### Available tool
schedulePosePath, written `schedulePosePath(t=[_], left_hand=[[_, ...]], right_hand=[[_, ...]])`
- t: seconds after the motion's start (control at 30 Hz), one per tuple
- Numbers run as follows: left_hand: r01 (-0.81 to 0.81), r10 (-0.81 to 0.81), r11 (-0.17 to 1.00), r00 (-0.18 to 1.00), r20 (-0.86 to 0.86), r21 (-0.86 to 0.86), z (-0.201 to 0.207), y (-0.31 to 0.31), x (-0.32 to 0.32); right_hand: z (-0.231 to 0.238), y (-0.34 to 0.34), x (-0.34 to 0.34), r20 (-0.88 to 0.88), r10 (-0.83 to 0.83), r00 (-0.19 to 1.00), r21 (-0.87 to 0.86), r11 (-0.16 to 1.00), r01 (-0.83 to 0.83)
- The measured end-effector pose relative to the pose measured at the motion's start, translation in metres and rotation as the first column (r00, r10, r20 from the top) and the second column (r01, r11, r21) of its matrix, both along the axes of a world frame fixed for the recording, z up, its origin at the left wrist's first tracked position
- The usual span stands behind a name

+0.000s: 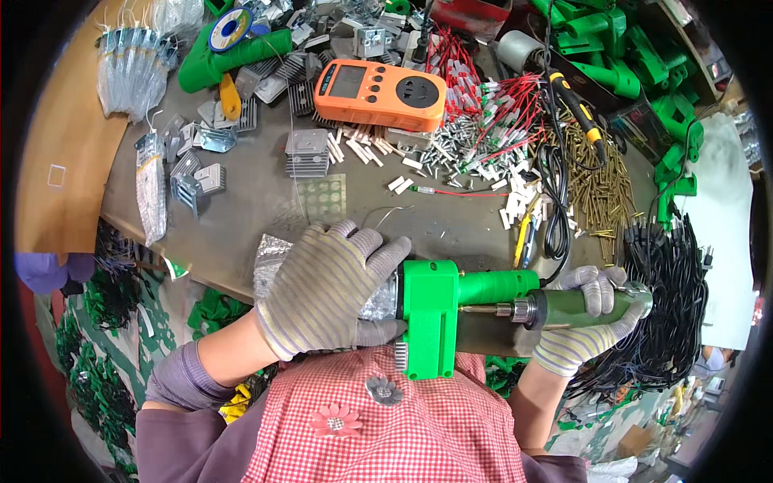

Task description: The person assembles an electronic power tool by soldering internal wires to components and securing the plastic housing with an electric screwdriver.

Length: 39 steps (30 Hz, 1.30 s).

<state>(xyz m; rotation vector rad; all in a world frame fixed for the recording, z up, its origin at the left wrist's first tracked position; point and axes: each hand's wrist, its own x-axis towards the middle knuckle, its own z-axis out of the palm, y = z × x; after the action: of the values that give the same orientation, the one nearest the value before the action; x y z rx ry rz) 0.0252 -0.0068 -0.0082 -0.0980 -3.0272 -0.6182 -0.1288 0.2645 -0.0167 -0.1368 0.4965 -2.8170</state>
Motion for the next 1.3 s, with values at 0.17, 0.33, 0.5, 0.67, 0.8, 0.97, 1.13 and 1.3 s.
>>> schedulePosePath(t=[0.17,0.33,0.5,0.67,0.8,0.97,1.13,1.3], left_hand=[[0.001,-0.001,1.0,1.0,0.016,0.009,-0.003,-0.003,-0.001],[0.007,-0.007,1.0,0.999,0.033,-0.003,-0.002,-0.004,-0.001],[0.039,-0.039,0.999,0.999,0.037,-0.018,-0.002,-0.004,-0.002],[0.058,-0.057,0.998,0.997,0.052,-0.012,-0.006,-0.001,-0.004],[0.07,-0.071,0.997,0.996,0.051,0.022,-0.007,-0.002,-0.003],[0.072,-0.074,0.997,0.994,0.079,0.027,-0.006,-0.002,-0.004],[0.074,-0.076,0.997,0.993,0.088,0.034,-0.006,-0.003,-0.005],[0.076,-0.079,0.996,0.995,0.062,0.044,-0.005,-0.004,-0.005]], right_hand=[[0.001,-0.003,-0.002,0.002,0.042,0.999,0.003,0.999,-0.042],[0.002,-0.005,-0.003,0.05,-0.029,0.998,0.07,0.997,0.026],[-0.002,-0.008,-0.006,0.026,0.029,0.999,0.036,0.999,-0.03],[-0.006,-0.02,0.009,-0.012,0.054,0.998,-0.035,0.998,-0.054],[-0.01,-0.016,0.013,0.037,0.038,0.999,-0.065,0.997,-0.036],[-0.003,-0.023,0.018,0.044,-0.064,0.997,0.006,0.998,0.064],[0.004,-0.03,0.023,0.043,-0.084,0.996,-0.013,0.996,0.085],[0.001,-0.029,0.025,-0.03,-0.037,0.999,-0.072,0.997,0.035]])
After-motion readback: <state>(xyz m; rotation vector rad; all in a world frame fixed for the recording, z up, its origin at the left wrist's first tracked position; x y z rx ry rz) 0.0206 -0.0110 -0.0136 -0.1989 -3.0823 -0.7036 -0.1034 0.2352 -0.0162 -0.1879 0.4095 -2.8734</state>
